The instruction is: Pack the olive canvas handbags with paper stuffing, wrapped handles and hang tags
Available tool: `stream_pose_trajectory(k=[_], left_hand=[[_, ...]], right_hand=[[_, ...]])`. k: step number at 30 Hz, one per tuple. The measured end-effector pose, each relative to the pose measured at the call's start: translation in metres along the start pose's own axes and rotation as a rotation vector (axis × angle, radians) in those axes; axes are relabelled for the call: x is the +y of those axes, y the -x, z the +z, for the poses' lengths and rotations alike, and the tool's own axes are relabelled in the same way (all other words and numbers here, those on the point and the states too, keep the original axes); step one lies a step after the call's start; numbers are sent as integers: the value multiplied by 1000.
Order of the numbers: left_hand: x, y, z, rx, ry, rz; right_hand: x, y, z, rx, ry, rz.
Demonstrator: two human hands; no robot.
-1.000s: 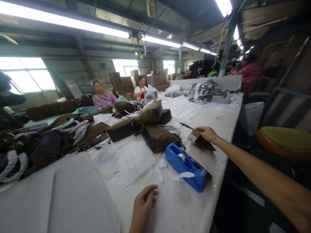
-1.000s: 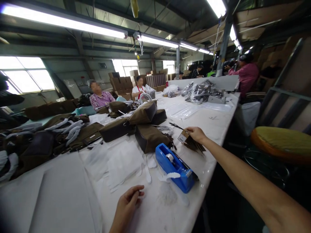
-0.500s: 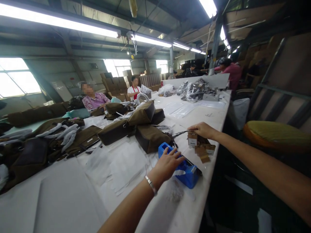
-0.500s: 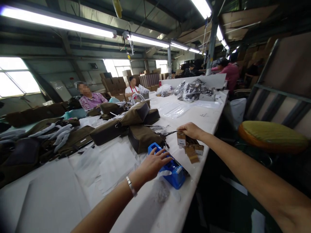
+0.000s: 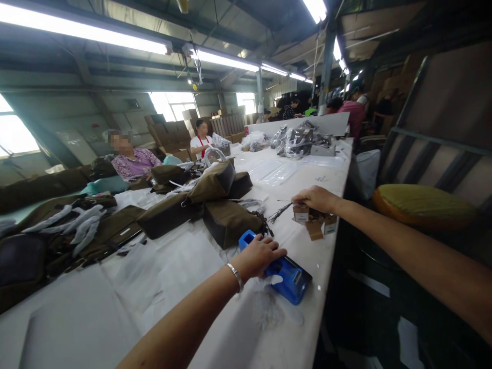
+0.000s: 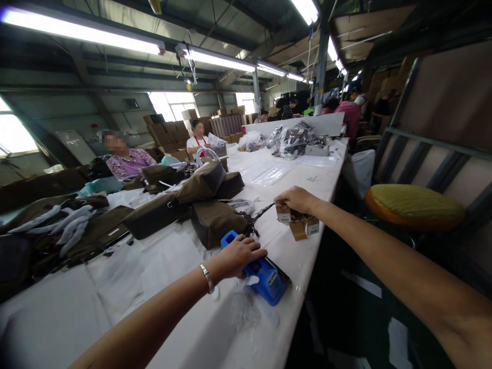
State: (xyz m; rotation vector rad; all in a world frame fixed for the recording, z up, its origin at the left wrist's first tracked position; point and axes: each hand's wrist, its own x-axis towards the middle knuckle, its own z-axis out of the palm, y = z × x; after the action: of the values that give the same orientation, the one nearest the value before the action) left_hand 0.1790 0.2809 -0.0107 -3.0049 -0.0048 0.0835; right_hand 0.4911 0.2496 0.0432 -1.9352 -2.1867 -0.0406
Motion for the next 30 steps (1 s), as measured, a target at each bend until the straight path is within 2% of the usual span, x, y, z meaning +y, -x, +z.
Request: stream_pose_trajectory(k=[4,10,19,24,30], left_hand=[[9,19,3,126,13,-51],[21,51,27,281,-21,-143],[30,76,67,488,-120,-224],[30,77,70,520,-123,-227],[26,76,65,477,-92,-218]], right_hand=[[-20,-1,5,-69,112,-96],[-55,-3,40,-200,223,-173],[-87,-18,84,-277,292,-85],[-101,-9,110,-364,182,-227],[-97,12,127,-346,-66,-373]])
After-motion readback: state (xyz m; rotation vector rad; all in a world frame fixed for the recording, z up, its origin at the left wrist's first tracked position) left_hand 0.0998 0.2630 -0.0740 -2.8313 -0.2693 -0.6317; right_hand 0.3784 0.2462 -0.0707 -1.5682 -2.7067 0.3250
